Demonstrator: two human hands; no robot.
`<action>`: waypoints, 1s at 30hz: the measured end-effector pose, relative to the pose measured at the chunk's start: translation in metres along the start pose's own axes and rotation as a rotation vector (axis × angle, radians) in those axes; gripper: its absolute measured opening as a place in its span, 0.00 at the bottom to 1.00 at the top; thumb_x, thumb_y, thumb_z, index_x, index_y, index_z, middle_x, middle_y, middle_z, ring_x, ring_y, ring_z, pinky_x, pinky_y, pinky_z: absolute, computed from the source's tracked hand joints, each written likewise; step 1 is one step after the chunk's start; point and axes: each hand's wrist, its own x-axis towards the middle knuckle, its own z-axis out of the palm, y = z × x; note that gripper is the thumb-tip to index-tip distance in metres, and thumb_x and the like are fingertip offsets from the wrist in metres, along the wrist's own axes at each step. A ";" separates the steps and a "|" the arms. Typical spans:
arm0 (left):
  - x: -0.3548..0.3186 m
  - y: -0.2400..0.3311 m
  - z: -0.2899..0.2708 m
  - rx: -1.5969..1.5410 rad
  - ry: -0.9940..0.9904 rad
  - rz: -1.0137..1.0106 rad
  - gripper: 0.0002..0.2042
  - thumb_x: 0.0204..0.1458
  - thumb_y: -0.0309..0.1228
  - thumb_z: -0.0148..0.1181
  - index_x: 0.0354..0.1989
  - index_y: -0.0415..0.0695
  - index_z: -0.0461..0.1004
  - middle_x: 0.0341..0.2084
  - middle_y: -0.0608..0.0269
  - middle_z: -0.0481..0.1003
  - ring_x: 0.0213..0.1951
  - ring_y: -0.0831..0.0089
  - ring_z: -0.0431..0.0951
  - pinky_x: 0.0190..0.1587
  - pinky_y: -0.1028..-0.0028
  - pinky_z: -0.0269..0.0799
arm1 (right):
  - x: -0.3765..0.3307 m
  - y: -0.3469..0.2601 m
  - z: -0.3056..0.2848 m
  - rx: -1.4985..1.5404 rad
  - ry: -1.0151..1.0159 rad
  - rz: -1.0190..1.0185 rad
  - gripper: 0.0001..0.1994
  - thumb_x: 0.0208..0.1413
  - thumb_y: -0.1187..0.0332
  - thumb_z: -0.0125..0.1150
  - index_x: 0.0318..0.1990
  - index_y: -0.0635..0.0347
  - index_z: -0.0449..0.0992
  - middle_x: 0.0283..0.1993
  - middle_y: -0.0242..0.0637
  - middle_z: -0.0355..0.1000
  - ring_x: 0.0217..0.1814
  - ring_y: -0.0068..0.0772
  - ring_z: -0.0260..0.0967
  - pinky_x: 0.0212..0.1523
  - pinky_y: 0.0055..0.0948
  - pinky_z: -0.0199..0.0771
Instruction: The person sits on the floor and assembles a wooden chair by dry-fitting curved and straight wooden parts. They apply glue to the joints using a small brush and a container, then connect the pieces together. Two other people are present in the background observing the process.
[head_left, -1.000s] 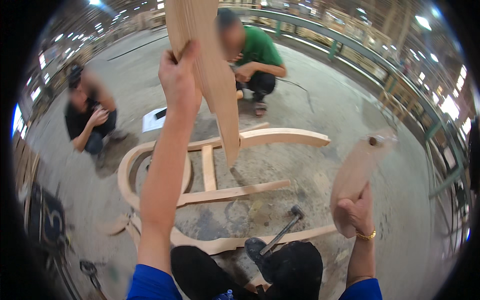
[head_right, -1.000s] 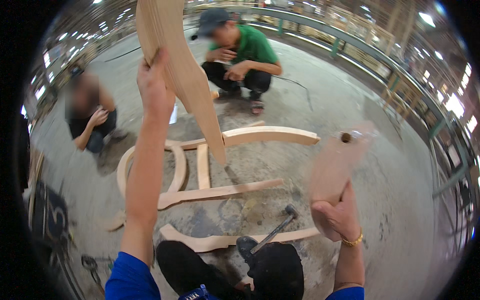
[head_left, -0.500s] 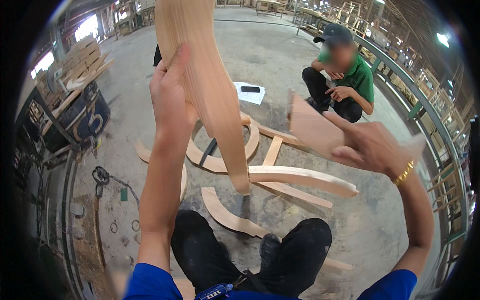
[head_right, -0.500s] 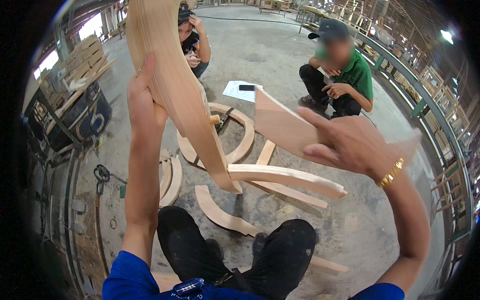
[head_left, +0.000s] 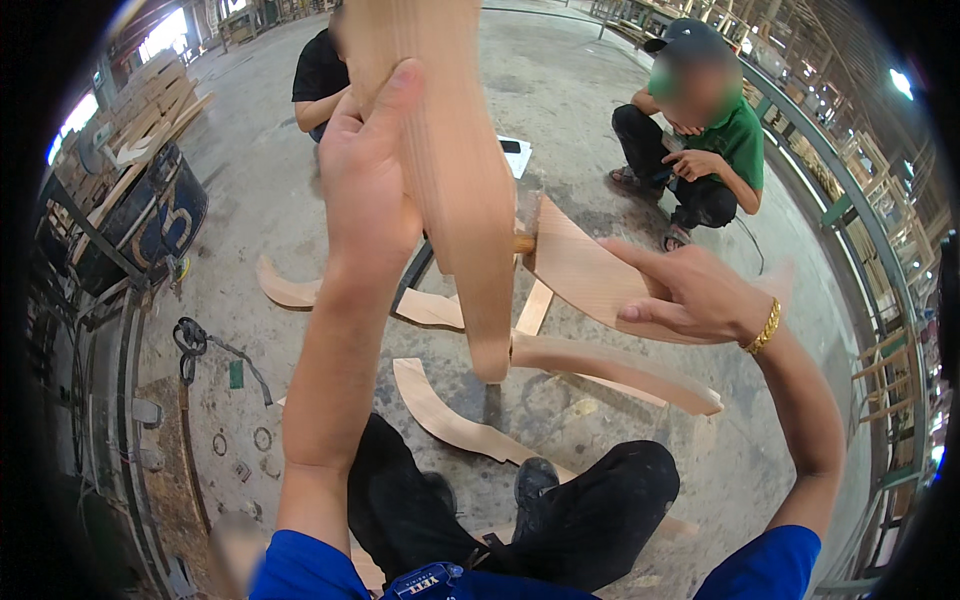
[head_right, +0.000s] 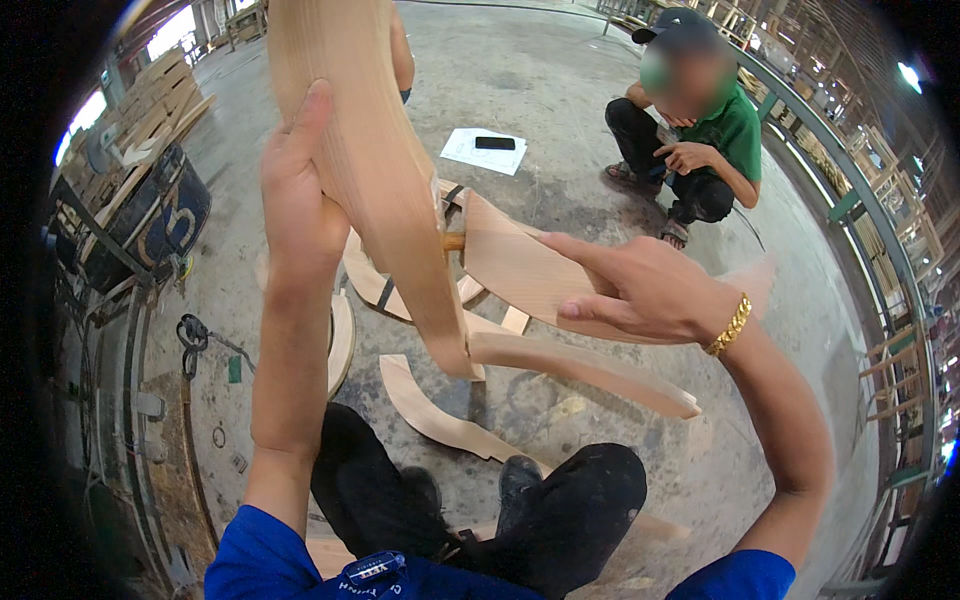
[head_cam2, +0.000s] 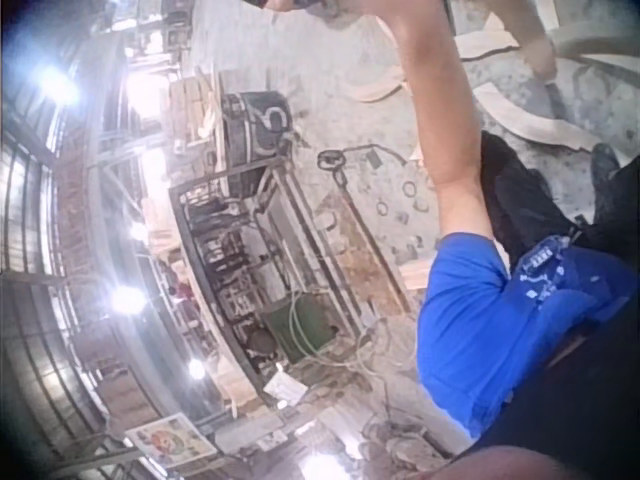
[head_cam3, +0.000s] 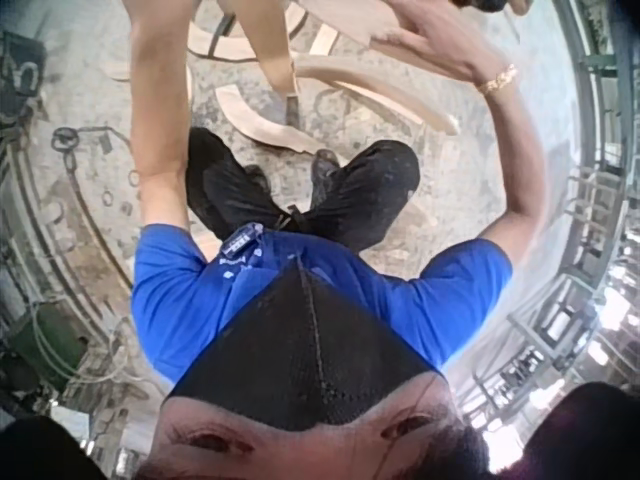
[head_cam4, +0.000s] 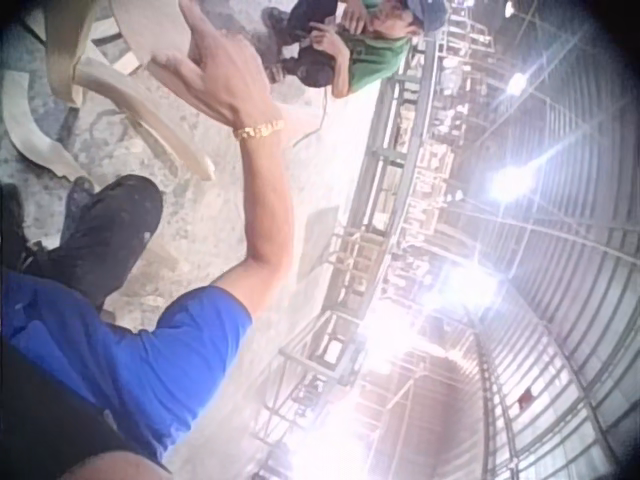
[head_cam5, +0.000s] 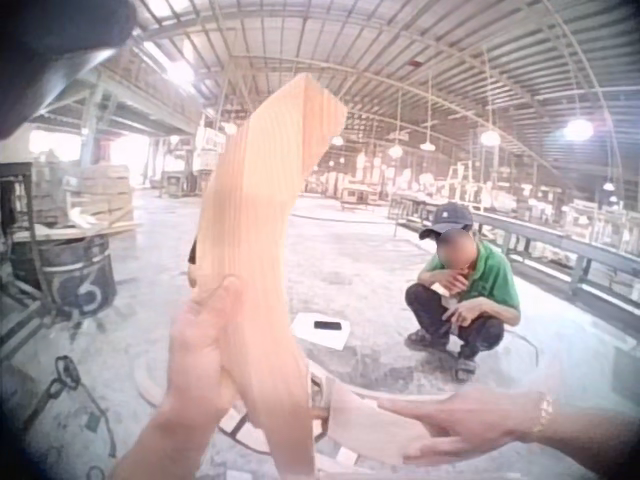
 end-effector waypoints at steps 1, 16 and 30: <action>-0.002 -0.002 0.004 0.030 0.006 -0.004 0.13 0.56 0.34 0.57 0.44 0.39 0.68 0.34 0.63 0.75 0.34 0.77 0.77 0.35 0.75 0.74 | -0.002 0.006 0.002 0.048 -0.004 -0.004 0.34 0.55 0.47 0.52 0.66 0.52 0.54 0.22 0.50 0.67 0.25 0.52 0.67 0.30 0.40 0.64; 0.017 -0.029 0.015 0.046 0.061 0.053 0.16 0.55 0.36 0.60 0.43 0.38 0.65 0.33 0.59 0.75 0.31 0.76 0.77 0.33 0.75 0.76 | -0.005 0.004 -0.003 -0.340 0.175 0.059 0.34 0.53 0.47 0.57 0.66 0.42 0.54 0.23 0.45 0.69 0.24 0.45 0.70 0.26 0.41 0.67; 0.000 -0.075 -0.014 0.445 0.044 -0.015 0.22 0.57 0.41 0.55 0.49 0.35 0.63 0.37 0.59 0.72 0.37 0.77 0.74 0.39 0.77 0.72 | 0.071 -0.002 -0.004 0.112 0.318 -0.176 0.29 0.60 0.59 0.51 0.65 0.62 0.53 0.26 0.53 0.67 0.28 0.53 0.66 0.31 0.40 0.63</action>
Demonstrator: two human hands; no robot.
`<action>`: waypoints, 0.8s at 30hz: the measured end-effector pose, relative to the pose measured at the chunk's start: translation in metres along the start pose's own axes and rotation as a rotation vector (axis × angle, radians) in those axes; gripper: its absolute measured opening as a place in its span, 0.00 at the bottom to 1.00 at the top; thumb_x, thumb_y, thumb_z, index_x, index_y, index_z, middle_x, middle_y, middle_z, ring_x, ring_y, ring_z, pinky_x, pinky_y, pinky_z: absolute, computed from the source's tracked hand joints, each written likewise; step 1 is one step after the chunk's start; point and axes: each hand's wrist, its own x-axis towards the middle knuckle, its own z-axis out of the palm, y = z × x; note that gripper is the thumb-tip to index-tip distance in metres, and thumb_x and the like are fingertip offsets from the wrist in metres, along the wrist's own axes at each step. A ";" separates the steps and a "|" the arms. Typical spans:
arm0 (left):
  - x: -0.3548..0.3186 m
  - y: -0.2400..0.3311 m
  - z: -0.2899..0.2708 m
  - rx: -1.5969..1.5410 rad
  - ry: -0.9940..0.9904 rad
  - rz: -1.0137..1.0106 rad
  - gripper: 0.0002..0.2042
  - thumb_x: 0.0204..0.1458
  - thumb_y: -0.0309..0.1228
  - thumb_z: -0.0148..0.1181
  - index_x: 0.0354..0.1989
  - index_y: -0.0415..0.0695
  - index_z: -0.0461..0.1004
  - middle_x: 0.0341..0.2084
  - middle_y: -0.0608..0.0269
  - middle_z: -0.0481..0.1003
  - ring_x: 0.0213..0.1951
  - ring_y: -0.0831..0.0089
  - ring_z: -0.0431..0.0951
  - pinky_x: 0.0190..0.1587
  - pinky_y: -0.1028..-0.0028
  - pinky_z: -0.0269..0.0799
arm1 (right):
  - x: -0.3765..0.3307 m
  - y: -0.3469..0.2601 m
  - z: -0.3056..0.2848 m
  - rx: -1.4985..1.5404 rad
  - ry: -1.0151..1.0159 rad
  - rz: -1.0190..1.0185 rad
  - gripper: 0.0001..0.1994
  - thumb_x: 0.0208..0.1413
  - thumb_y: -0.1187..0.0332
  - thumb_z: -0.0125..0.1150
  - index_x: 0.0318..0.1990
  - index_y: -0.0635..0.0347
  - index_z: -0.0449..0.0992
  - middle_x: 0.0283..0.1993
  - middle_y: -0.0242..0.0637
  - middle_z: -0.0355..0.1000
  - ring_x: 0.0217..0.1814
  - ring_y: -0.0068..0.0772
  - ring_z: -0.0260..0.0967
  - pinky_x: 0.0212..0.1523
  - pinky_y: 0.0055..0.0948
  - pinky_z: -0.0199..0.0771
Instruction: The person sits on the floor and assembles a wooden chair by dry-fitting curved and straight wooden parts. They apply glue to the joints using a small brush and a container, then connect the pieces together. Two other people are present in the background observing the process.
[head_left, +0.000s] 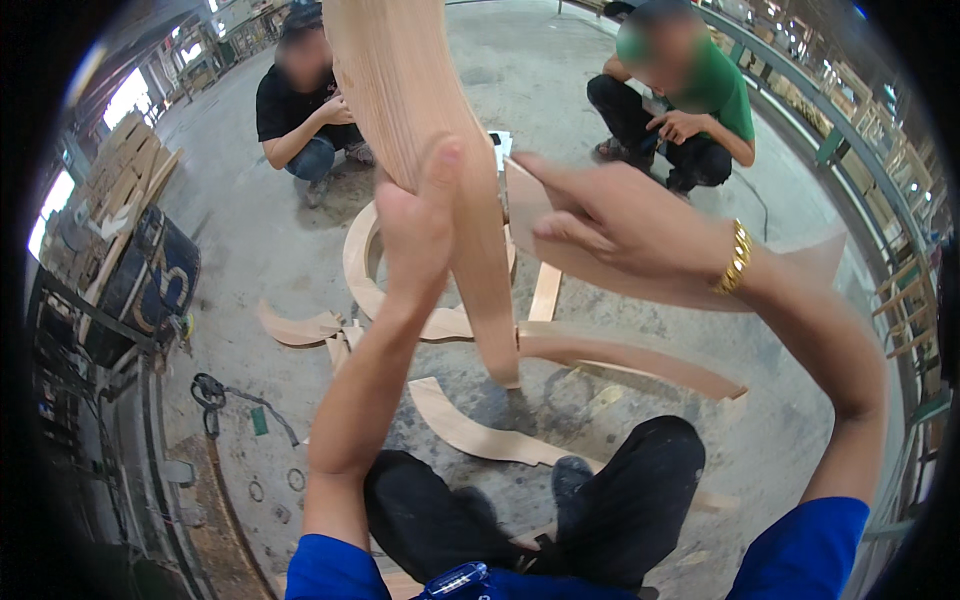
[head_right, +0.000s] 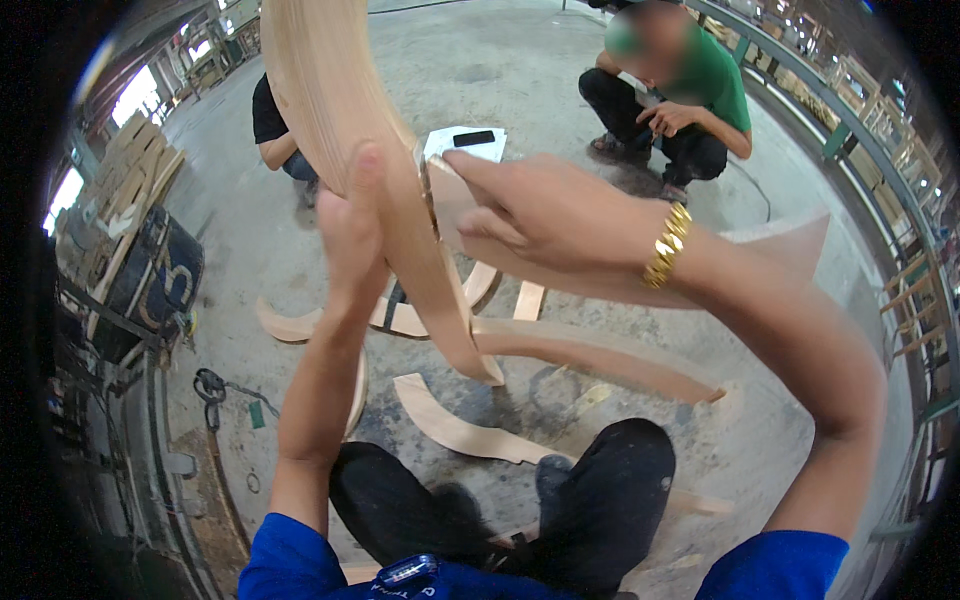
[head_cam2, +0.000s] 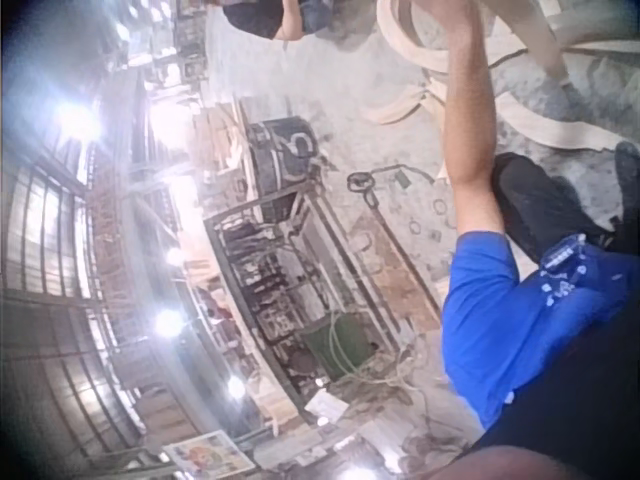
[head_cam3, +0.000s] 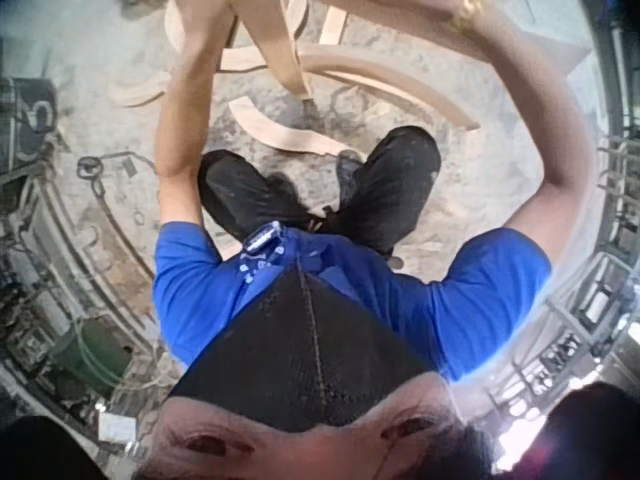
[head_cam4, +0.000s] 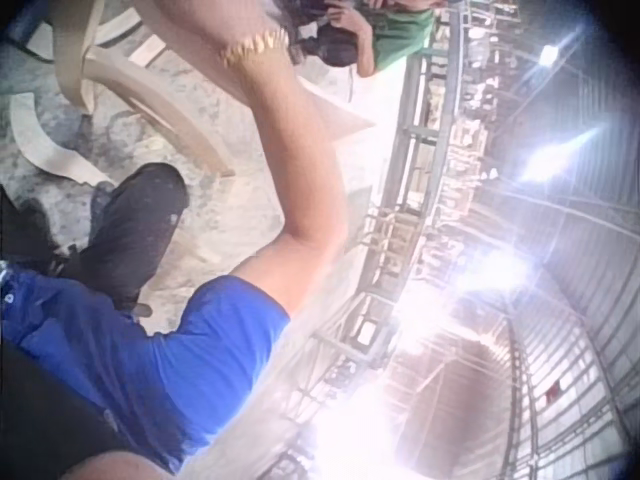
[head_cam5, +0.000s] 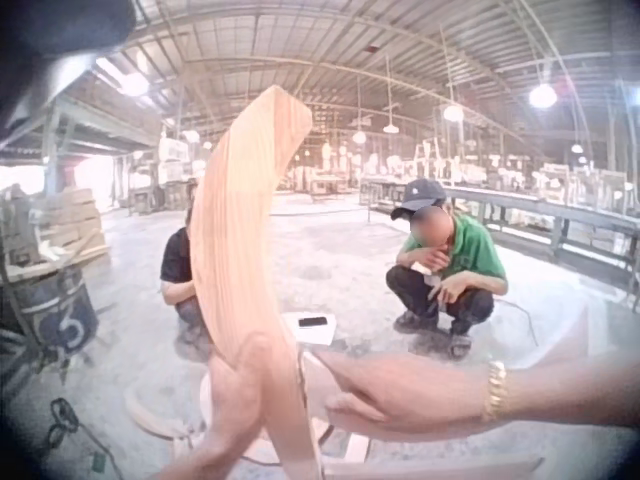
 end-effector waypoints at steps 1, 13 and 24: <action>-0.005 -0.005 0.003 0.002 0.002 -0.017 0.21 0.58 0.42 0.54 0.48 0.36 0.64 0.37 0.61 0.72 0.37 0.77 0.74 0.38 0.78 0.71 | 0.004 -0.001 0.000 -0.034 0.004 0.006 0.27 0.60 0.60 0.50 0.63 0.63 0.55 0.26 0.54 0.66 0.28 0.54 0.66 0.30 0.40 0.63; 0.003 -0.010 0.000 -0.086 0.004 -0.065 0.23 0.57 0.45 0.53 0.49 0.36 0.62 0.36 0.60 0.71 0.36 0.78 0.73 0.37 0.79 0.70 | 0.016 0.007 0.031 -0.153 0.261 -0.013 0.23 0.55 0.60 0.57 0.52 0.68 0.65 0.31 0.57 0.66 0.34 0.58 0.64 0.32 0.41 0.64; 0.005 -0.012 0.001 -0.103 -0.007 -0.029 0.23 0.57 0.43 0.55 0.50 0.36 0.61 0.36 0.59 0.72 0.35 0.78 0.74 0.36 0.79 0.71 | 0.032 0.012 0.009 -0.024 0.090 -0.108 0.17 0.55 0.60 0.56 0.29 0.67 0.64 0.20 0.53 0.65 0.27 0.60 0.64 0.29 0.46 0.61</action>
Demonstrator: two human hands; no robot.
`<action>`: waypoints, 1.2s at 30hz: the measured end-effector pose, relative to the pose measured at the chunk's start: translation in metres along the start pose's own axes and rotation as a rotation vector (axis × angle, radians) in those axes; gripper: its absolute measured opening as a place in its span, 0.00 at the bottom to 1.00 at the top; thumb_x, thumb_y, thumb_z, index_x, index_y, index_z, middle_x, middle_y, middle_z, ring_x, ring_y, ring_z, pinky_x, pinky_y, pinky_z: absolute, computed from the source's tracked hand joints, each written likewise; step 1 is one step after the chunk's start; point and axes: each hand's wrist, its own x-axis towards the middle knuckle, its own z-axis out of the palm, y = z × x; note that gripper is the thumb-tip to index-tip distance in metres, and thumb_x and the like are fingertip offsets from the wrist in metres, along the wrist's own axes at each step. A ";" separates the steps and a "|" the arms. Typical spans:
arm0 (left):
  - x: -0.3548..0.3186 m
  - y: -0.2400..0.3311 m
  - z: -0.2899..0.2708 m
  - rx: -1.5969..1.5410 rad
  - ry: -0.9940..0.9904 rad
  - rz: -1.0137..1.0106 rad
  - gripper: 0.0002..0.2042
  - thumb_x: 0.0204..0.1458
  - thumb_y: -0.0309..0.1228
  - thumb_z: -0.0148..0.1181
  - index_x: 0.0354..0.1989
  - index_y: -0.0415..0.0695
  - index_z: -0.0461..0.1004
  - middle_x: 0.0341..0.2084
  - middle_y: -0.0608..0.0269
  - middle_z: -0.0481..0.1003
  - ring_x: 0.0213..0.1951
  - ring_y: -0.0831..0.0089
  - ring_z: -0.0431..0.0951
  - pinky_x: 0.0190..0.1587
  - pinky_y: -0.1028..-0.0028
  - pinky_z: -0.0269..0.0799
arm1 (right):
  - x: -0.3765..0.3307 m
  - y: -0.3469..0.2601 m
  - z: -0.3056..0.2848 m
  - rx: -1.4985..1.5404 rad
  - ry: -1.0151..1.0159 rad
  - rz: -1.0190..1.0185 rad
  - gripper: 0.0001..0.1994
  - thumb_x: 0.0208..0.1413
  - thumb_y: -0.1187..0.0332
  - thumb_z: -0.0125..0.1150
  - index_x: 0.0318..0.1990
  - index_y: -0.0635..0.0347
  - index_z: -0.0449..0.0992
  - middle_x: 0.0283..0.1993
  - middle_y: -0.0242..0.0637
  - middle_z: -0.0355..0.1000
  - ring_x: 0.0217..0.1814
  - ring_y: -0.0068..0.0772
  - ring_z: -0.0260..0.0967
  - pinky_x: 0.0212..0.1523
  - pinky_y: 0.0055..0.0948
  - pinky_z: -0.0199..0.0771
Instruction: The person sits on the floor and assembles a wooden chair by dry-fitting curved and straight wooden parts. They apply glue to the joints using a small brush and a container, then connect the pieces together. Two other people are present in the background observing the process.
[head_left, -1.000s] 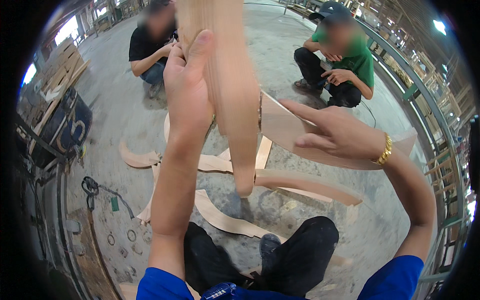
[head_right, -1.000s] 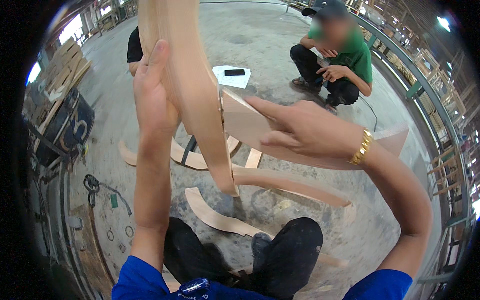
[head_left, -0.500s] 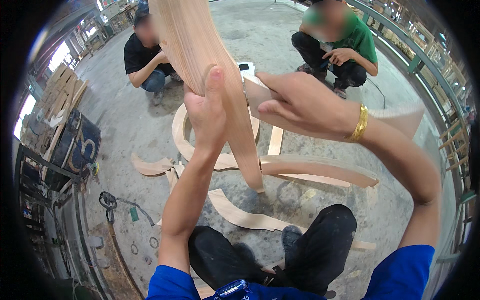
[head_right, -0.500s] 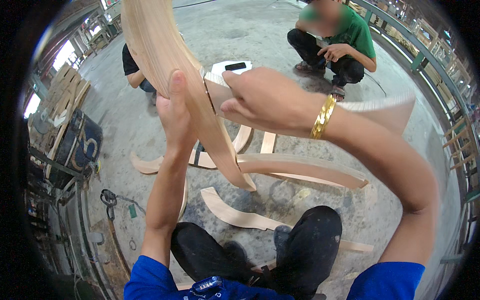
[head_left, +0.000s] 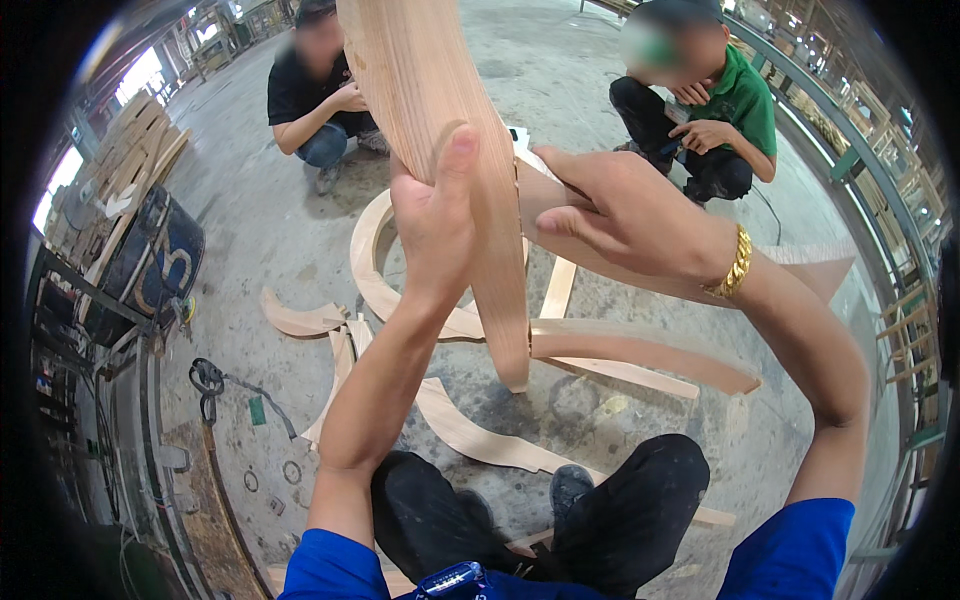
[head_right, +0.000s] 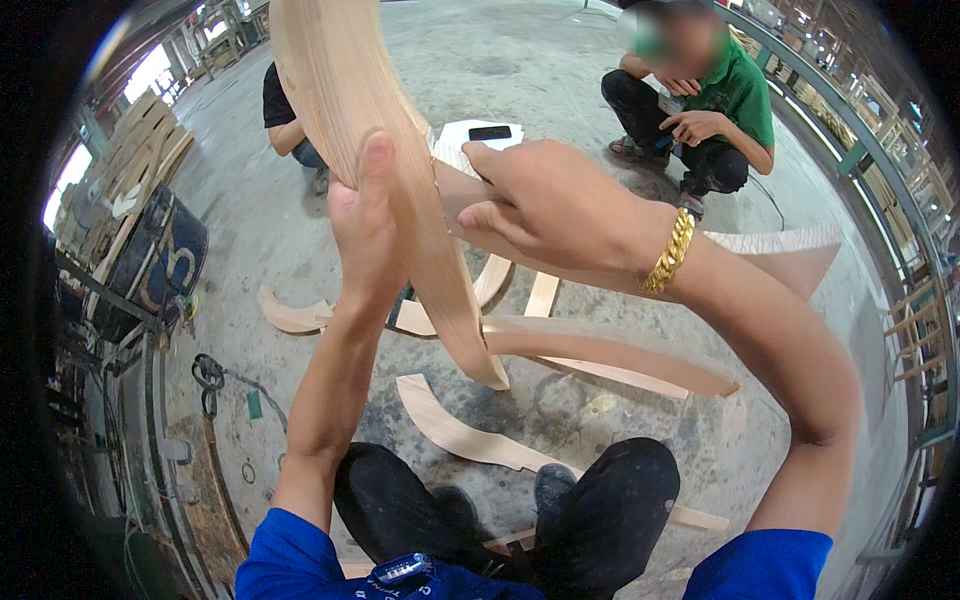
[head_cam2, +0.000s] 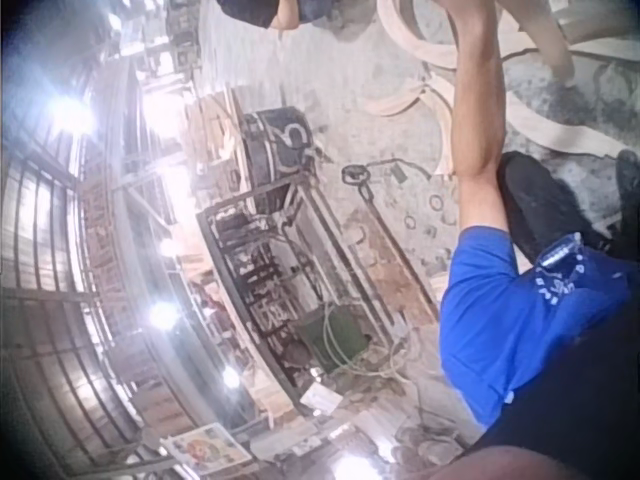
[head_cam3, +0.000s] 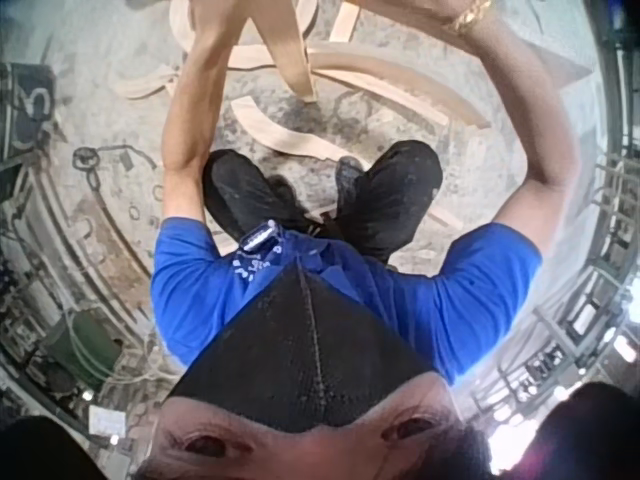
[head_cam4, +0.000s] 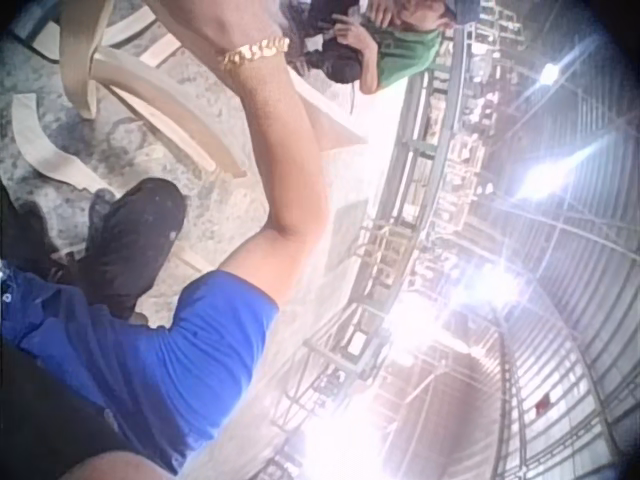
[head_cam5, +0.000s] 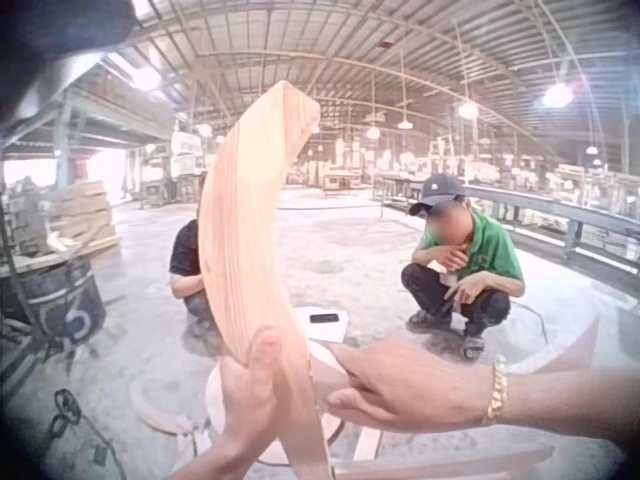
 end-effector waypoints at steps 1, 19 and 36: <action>-0.001 0.000 0.002 0.017 -0.003 0.007 0.22 0.58 0.44 0.53 0.48 0.37 0.62 0.35 0.61 0.72 0.35 0.79 0.74 0.36 0.80 0.71 | -0.002 0.002 0.004 -0.019 0.057 -0.044 0.17 0.55 0.60 0.56 0.29 0.67 0.63 0.20 0.54 0.64 0.26 0.60 0.63 0.28 0.46 0.61; -0.023 0.015 -0.002 -0.082 0.039 -0.126 0.23 0.56 0.37 0.57 0.53 0.36 0.57 0.41 0.57 0.69 0.41 0.74 0.73 0.40 0.75 0.72 | -0.033 -0.026 0.005 -0.310 0.435 -0.184 0.25 0.47 0.58 0.63 0.47 0.68 0.67 0.35 0.51 0.70 0.37 0.54 0.69 0.36 0.43 0.68; -0.088 0.043 -0.059 0.094 0.079 -0.220 0.26 0.36 0.26 0.74 0.45 0.39 0.68 0.36 0.63 0.73 0.39 0.74 0.75 0.41 0.76 0.74 | -0.274 0.033 0.030 0.728 0.655 0.555 0.49 0.42 0.37 0.63 0.61 0.66 0.53 0.54 0.43 0.61 0.48 0.35 0.64 0.46 0.32 0.68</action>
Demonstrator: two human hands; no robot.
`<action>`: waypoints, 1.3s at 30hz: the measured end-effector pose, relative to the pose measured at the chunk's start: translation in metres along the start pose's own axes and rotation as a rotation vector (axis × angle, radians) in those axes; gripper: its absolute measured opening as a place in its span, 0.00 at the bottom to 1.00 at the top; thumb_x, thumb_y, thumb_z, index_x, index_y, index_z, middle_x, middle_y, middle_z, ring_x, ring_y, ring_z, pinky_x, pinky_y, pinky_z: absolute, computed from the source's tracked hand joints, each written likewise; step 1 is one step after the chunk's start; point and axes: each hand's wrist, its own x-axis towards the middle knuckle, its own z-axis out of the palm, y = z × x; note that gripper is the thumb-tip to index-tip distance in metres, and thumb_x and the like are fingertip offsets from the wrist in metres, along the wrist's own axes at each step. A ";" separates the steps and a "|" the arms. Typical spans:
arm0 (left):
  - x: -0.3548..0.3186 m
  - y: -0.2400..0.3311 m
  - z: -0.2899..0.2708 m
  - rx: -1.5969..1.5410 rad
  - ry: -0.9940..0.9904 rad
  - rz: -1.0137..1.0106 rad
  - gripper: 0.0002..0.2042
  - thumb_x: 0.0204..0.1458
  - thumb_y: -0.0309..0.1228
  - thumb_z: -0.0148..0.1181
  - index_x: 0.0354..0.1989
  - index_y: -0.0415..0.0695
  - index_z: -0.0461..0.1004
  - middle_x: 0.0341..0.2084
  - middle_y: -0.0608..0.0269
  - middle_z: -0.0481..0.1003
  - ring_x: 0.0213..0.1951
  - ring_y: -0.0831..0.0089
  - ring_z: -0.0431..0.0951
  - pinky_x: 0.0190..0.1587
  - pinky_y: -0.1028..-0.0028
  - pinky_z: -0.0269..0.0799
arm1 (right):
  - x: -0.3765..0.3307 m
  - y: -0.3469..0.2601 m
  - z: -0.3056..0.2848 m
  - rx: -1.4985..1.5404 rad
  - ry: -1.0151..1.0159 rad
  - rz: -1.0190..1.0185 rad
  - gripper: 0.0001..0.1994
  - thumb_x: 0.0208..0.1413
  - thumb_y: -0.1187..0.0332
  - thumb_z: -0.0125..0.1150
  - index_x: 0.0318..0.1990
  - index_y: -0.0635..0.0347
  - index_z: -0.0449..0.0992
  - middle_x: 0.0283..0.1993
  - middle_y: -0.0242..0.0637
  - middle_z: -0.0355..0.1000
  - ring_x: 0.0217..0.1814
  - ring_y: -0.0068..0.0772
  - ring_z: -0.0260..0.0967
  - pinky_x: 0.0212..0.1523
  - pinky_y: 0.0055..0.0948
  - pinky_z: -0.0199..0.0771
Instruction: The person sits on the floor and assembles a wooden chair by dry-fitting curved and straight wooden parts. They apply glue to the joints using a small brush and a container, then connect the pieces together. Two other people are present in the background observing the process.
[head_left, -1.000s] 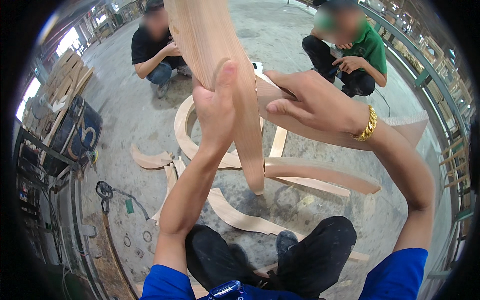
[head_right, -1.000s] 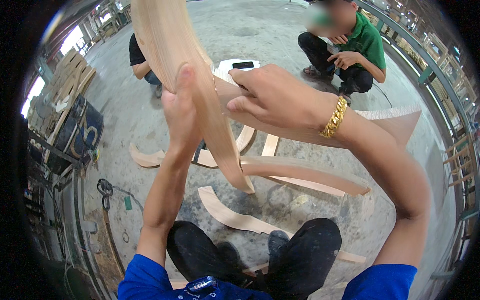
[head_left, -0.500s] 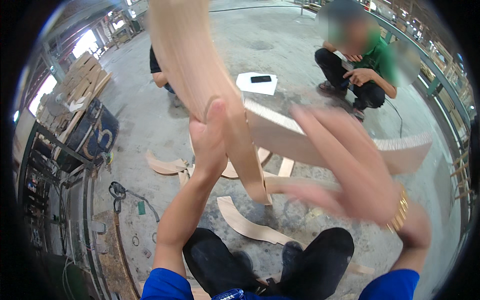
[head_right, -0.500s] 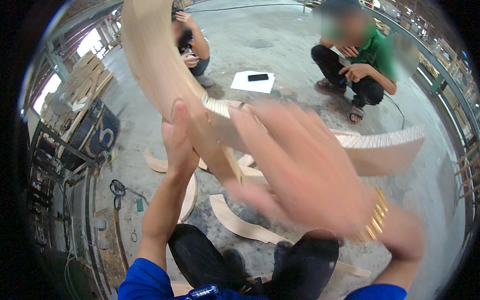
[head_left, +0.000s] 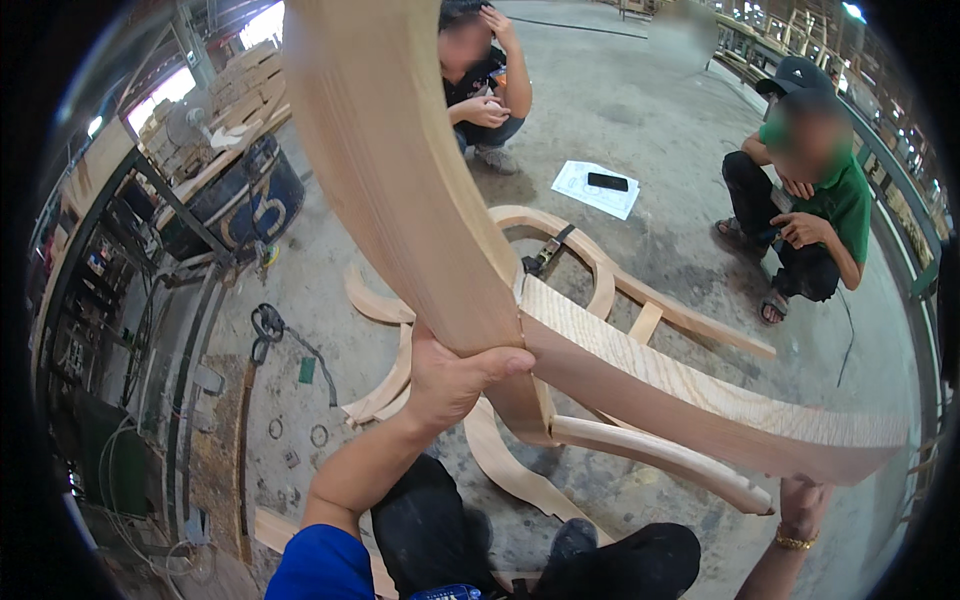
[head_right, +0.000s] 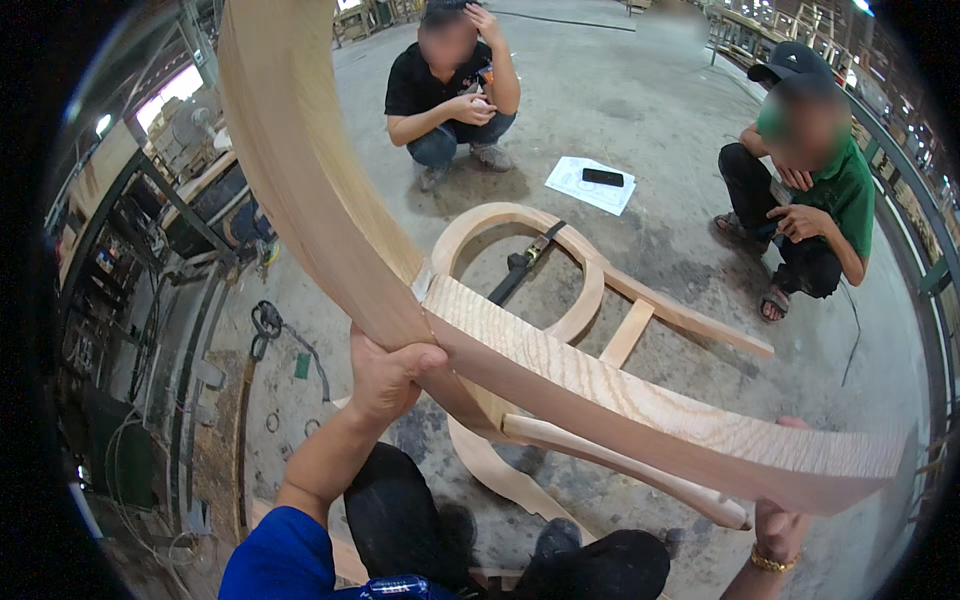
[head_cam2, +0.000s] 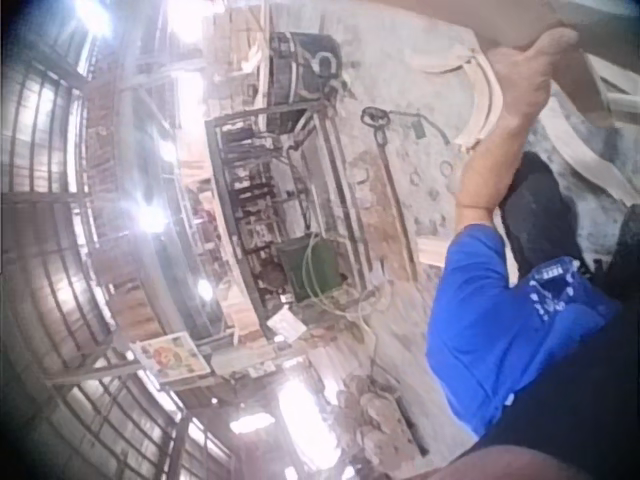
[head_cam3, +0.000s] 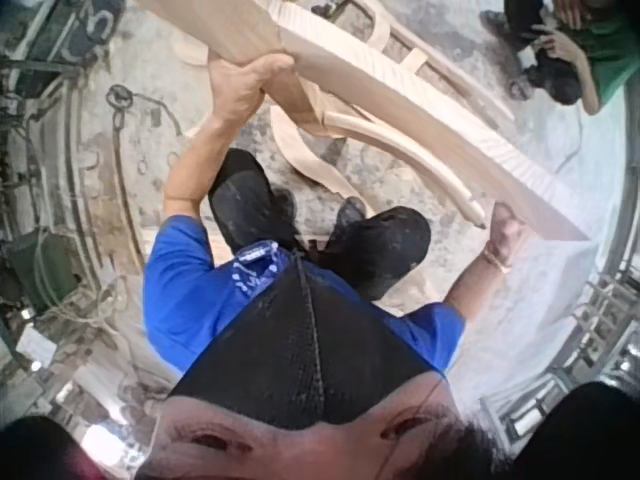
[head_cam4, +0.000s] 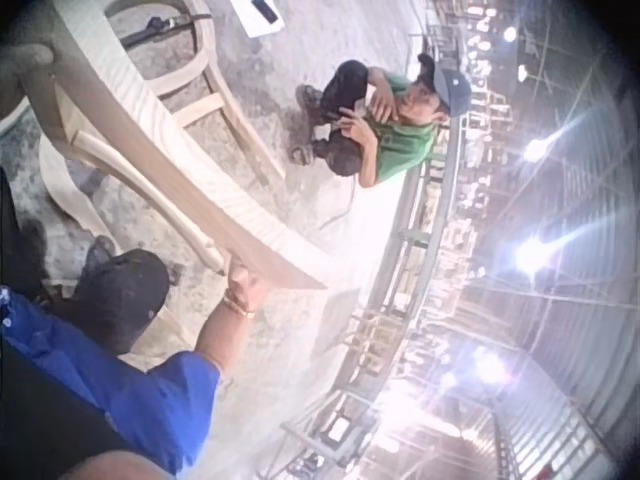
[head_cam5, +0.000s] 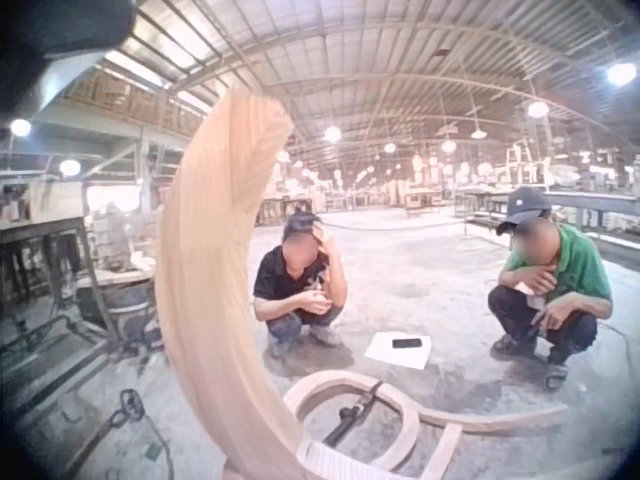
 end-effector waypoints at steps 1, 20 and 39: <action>0.000 0.001 0.000 0.030 0.005 -0.005 0.26 0.35 0.26 0.74 0.45 0.39 0.68 0.36 0.63 0.73 0.39 0.75 0.75 0.41 0.76 0.74 | 0.007 -0.008 0.012 0.058 -0.047 -0.021 0.50 0.40 0.37 0.65 0.61 0.66 0.53 0.55 0.43 0.60 0.52 0.37 0.62 0.51 0.37 0.66; -0.009 0.008 0.029 0.062 -0.131 -0.039 0.24 0.38 0.28 0.73 0.45 0.42 0.69 0.36 0.64 0.74 0.39 0.76 0.75 0.41 0.75 0.74 | -0.017 -0.017 -0.007 0.326 0.083 0.135 0.34 0.41 0.64 0.71 0.57 0.62 0.62 0.54 0.40 0.65 0.57 0.40 0.63 0.58 0.42 0.63; 0.004 0.009 0.024 0.079 -0.191 -0.034 0.27 0.37 0.27 0.72 0.47 0.40 0.67 0.37 0.64 0.73 0.41 0.76 0.74 0.43 0.75 0.72 | -0.037 -0.019 0.019 0.308 0.083 -0.042 0.29 0.45 0.66 0.67 0.56 0.60 0.63 0.52 0.37 0.67 0.56 0.38 0.64 0.57 0.42 0.64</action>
